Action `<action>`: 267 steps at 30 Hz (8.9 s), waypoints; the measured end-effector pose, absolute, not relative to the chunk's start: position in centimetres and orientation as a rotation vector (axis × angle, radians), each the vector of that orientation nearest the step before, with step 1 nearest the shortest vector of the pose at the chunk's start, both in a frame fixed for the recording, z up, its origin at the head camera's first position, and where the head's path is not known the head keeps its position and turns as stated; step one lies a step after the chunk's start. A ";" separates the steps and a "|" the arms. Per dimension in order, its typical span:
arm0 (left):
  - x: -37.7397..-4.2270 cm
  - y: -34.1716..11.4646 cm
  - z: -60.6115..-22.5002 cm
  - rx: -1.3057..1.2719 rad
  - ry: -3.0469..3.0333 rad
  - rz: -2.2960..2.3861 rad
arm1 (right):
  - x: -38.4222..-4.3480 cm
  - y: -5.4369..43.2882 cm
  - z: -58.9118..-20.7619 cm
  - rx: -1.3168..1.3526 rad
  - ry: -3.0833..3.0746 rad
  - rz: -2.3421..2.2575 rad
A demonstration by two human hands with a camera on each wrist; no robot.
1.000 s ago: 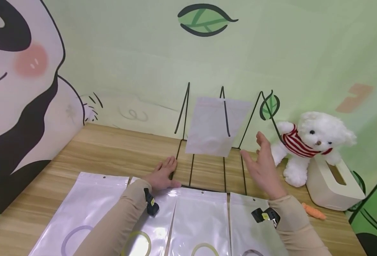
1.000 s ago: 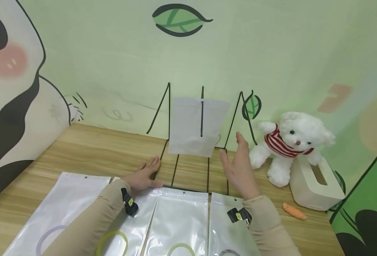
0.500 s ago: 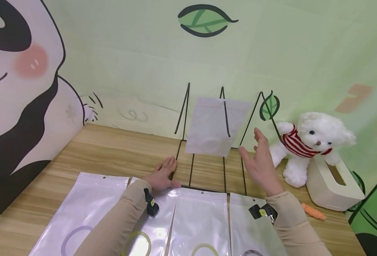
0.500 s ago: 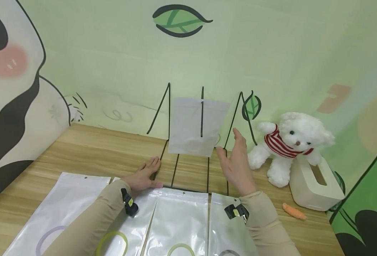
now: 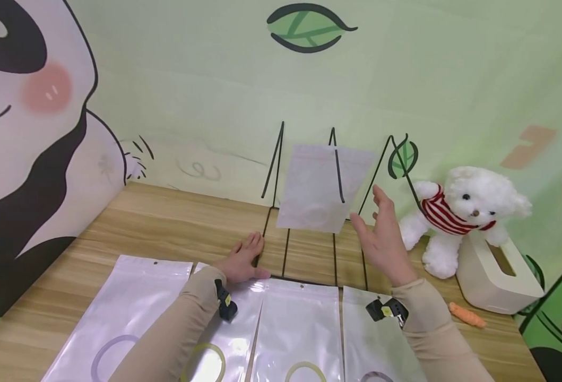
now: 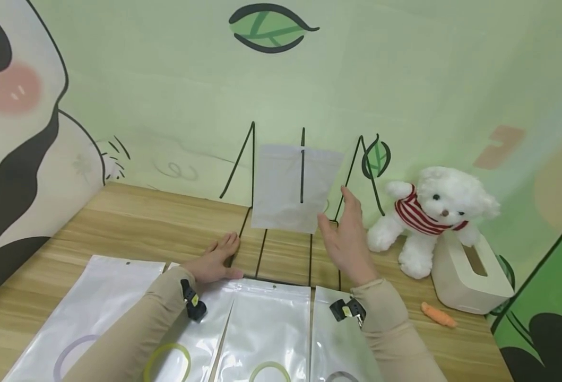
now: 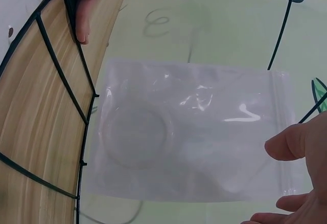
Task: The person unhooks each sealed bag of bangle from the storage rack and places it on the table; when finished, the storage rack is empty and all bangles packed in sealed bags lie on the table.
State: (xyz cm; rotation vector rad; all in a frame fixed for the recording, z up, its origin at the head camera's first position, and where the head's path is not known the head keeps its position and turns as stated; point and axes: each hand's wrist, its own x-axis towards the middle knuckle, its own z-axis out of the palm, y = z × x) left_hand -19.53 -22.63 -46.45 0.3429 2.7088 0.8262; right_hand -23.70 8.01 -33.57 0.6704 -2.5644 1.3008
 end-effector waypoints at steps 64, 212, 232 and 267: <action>-19.2 -22.6 -46.3 0.337 2.717 0.831 | -25.2 5.5 -32.3 0.602 -2.164 1.283; -19.6 -22.5 -46.7 0.364 2.715 0.857 | -12.1 16.9 -29.5 0.528 -1.974 0.871; -19.8 -22.5 -46.1 0.360 2.722 0.831 | -13.4 30.0 -33.3 -0.142 -2.554 0.600; -18.3 -23.3 -45.9 0.350 2.695 0.866 | -14.1 33.2 -41.5 -0.155 -3.246 0.430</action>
